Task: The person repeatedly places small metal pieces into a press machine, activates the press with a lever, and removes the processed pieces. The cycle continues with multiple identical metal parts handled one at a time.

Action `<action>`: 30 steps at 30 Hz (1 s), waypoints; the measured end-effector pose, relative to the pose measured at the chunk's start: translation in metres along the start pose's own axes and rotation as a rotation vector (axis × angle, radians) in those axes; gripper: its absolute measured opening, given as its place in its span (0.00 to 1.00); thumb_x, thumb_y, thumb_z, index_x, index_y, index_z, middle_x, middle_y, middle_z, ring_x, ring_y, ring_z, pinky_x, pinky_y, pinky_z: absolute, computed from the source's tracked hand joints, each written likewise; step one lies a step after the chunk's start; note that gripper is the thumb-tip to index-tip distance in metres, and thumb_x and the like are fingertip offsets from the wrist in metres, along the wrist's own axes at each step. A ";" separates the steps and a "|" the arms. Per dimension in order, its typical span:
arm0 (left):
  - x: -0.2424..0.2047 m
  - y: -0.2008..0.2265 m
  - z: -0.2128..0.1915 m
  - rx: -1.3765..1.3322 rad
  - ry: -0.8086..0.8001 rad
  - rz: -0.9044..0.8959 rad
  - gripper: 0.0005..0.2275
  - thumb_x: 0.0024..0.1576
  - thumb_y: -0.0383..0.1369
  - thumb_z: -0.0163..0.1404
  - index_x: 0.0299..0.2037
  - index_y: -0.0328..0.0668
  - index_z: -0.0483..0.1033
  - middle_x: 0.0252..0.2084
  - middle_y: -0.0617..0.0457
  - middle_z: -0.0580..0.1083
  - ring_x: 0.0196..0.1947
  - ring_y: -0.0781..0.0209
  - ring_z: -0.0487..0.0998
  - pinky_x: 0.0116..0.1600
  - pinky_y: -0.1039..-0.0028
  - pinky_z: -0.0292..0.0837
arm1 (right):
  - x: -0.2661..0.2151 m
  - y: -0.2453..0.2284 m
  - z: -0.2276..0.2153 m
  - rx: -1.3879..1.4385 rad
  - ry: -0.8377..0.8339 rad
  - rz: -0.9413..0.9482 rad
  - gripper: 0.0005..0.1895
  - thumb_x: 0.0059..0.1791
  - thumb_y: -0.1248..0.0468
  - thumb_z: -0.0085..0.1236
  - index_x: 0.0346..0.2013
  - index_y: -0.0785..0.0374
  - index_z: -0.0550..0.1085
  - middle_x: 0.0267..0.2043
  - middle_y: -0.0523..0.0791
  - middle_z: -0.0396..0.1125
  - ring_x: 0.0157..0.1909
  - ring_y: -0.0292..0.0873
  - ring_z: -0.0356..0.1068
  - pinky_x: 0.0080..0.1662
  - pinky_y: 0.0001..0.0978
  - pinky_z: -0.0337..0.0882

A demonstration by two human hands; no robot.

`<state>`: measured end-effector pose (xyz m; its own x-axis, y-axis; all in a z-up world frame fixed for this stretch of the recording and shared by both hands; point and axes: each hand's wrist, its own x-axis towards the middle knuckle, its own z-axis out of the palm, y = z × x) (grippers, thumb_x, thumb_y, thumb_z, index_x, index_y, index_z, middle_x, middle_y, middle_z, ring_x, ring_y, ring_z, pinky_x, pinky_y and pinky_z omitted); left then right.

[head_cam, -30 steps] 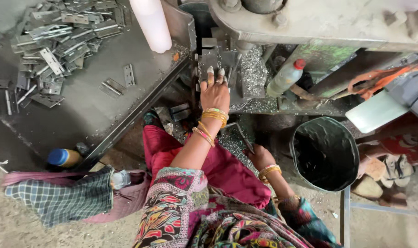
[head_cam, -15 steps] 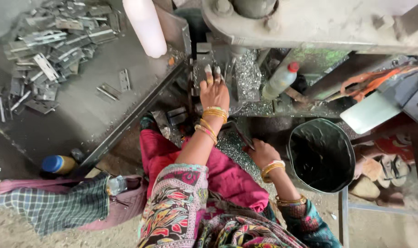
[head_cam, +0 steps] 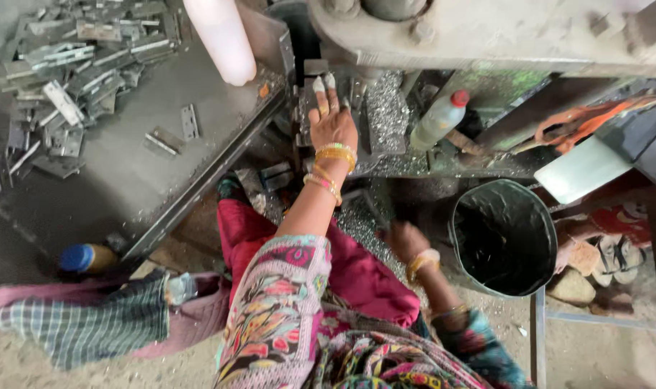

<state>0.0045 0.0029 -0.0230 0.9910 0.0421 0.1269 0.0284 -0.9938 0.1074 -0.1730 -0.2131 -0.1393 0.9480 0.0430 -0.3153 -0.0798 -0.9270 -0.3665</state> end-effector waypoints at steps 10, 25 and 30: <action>-0.039 -0.016 -0.028 -0.250 0.186 0.107 0.14 0.61 0.39 0.46 0.53 0.46 0.77 0.75 0.44 0.54 0.76 0.45 0.46 0.59 0.56 0.56 | -0.031 -0.060 -0.073 -0.016 0.386 -0.098 0.25 0.44 0.52 0.63 0.52 0.59 0.70 0.40 0.52 0.74 0.36 0.58 0.75 0.34 0.52 0.72; -0.049 0.019 -0.033 -0.155 0.246 -0.015 0.10 0.58 0.34 0.48 0.38 0.45 0.83 0.50 0.49 0.75 0.55 0.49 0.69 0.58 0.58 0.60 | -0.045 -0.105 -0.137 -0.142 0.203 0.005 0.25 0.49 0.44 0.56 0.53 0.57 0.69 0.34 0.57 0.76 0.41 0.62 0.76 0.42 0.56 0.72; -0.083 -0.026 -0.038 -0.143 0.264 0.208 0.14 0.56 0.39 0.49 0.40 0.39 0.84 0.63 0.47 0.72 0.65 0.45 0.63 0.64 0.47 0.51 | -0.037 -0.109 -0.135 -0.172 0.056 -0.059 0.27 0.50 0.41 0.53 0.49 0.59 0.70 0.35 0.56 0.75 0.43 0.62 0.76 0.44 0.56 0.72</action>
<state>-0.0837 0.0291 0.0015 0.9052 -0.1154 0.4091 -0.2071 -0.9602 0.1874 -0.1577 -0.1639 0.0302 0.9656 0.0823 -0.2466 0.0252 -0.9737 -0.2263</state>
